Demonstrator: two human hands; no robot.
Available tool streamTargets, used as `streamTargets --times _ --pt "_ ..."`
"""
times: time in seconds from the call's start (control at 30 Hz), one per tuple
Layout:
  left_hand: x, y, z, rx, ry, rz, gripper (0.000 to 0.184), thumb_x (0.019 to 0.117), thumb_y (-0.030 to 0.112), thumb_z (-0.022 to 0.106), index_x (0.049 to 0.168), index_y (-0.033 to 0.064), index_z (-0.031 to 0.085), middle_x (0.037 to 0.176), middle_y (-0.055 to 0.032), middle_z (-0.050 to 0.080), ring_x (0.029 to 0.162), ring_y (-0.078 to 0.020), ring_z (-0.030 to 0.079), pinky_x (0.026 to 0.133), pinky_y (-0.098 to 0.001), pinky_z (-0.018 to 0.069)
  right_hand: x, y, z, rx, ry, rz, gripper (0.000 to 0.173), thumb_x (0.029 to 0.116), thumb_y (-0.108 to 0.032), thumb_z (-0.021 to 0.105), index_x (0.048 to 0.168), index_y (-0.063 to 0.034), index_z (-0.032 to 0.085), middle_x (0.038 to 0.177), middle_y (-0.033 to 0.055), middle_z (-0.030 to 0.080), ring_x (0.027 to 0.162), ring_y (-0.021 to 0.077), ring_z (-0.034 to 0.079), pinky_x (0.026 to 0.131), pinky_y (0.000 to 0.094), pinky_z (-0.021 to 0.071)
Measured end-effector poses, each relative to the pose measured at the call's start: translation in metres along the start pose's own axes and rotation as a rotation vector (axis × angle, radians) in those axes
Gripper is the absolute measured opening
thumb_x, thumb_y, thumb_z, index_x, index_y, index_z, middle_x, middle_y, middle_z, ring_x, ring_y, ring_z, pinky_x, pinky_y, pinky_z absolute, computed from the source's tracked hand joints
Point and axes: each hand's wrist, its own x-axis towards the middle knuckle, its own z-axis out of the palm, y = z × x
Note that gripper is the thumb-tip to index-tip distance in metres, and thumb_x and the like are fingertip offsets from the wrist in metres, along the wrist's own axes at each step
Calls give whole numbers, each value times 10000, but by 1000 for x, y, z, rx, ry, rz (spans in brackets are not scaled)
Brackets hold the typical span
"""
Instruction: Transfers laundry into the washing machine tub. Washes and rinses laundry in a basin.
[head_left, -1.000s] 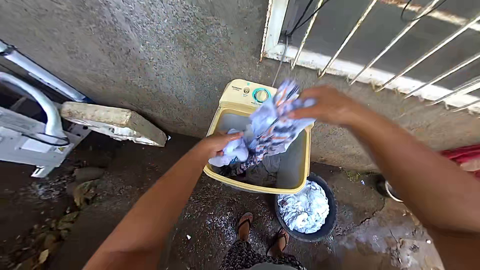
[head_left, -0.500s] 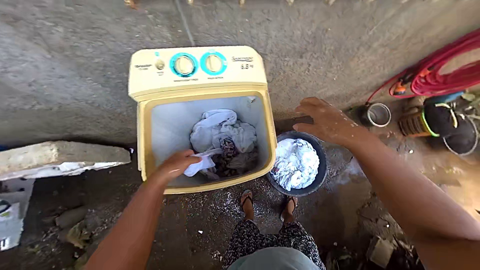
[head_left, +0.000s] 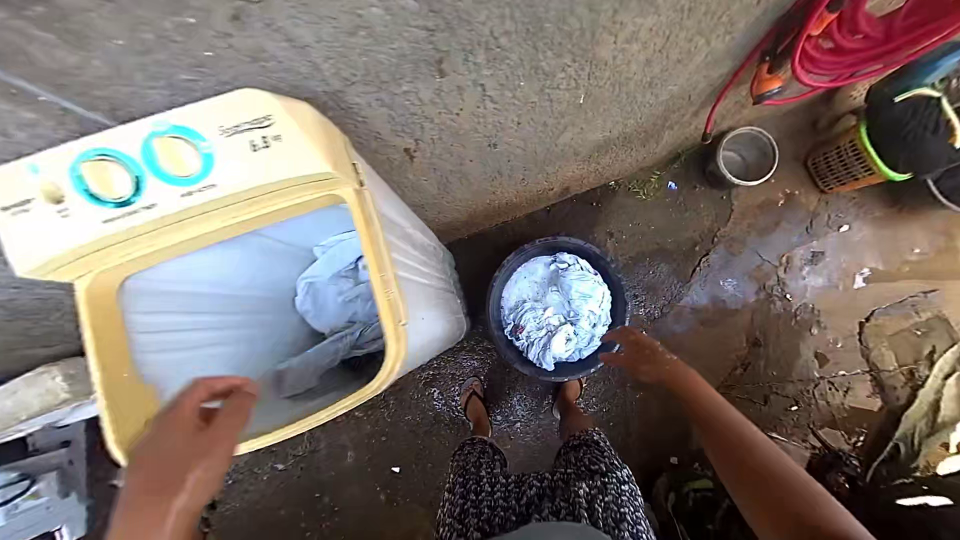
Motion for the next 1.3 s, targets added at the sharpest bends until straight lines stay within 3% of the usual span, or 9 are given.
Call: streamTargets --times 0.13,0.27,0.5,0.63,0.73,0.83,1.1,1.2,1.3 --pt "-30 117 153 -174 -446 190 357 1033 294 554 1087 -36 678 948 -180 692 818 -270 678 759 -502 568 66 86 41 146 -120 65 476 1036 -313 604 1374 22 597 1394 269 586 1333 398 545 1149 556 398" --pt "26 138 367 -39 -1020 34 448 1051 391 558 1255 1 642 1151 -224 679 1053 -354 673 962 -562 515 158 165 106 155 -214 224 473 1045 -317 571 1389 8 592 1396 253 593 1343 394 542 1149 573 396" --pt "170 102 646 145 -818 1 579 1036 296 589 1510 -1 440 1552 -299 395 1392 -439 472 1135 -569 410 294 245 174 332 58 446 609 963 -218 694 1485 11 482 1524 291 445 1392 410 488 1143 533 426" --pt "208 82 743 106 -669 43 1106 797 528 841 1643 152 236 1691 -276 -34 1514 -572 104 1120 -718 318 358 276 203 582 437 751 936 896 -315 800 1580 40 269 1541 355 365 1382 473 466 1119 530 444" --pt "226 66 791 141 -562 43 1148 710 541 891 1635 240 281 1708 -220 -63 1515 -588 18 1087 -794 262 391 260 248 505 319 808 819 967 -395 693 1544 53 321 1389 350 542 1236 475 601 1032 583 505" --pt "269 60 803 156 -531 117 787 815 239 838 1513 131 490 1608 -315 282 1402 -583 351 1066 -702 390 397 232 254 491 285 661 516 1035 -272 587 1451 20 497 1162 267 702 1097 427 687 977 604 515" --pt "325 80 771 -159 -215 160 444 848 39 743 1260 -55 607 1281 -316 596 1190 -471 597 985 -656 472 386 188 209 352 603 -195 176 866 -74 625 1000 12 700 717 118 684 655 263 701 599 446 578" --pt "336 81 782 -187 -16 393 402 885 39 681 1271 -58 621 1354 -333 548 1277 -500 526 1059 -632 431 449 199 195 6 769 -415 180 899 -59 640 1010 -99 776 908 103 745 859 292 727 743 474 592" --pt "363 81 809 -44 54 705 479 880 84 711 1348 42 617 1452 -306 508 1328 -554 466 1034 -735 349 532 222 189 -188 906 -407 255 946 -178 670 1186 -215 749 1392 164 628 1353 451 518 1094 709 353"
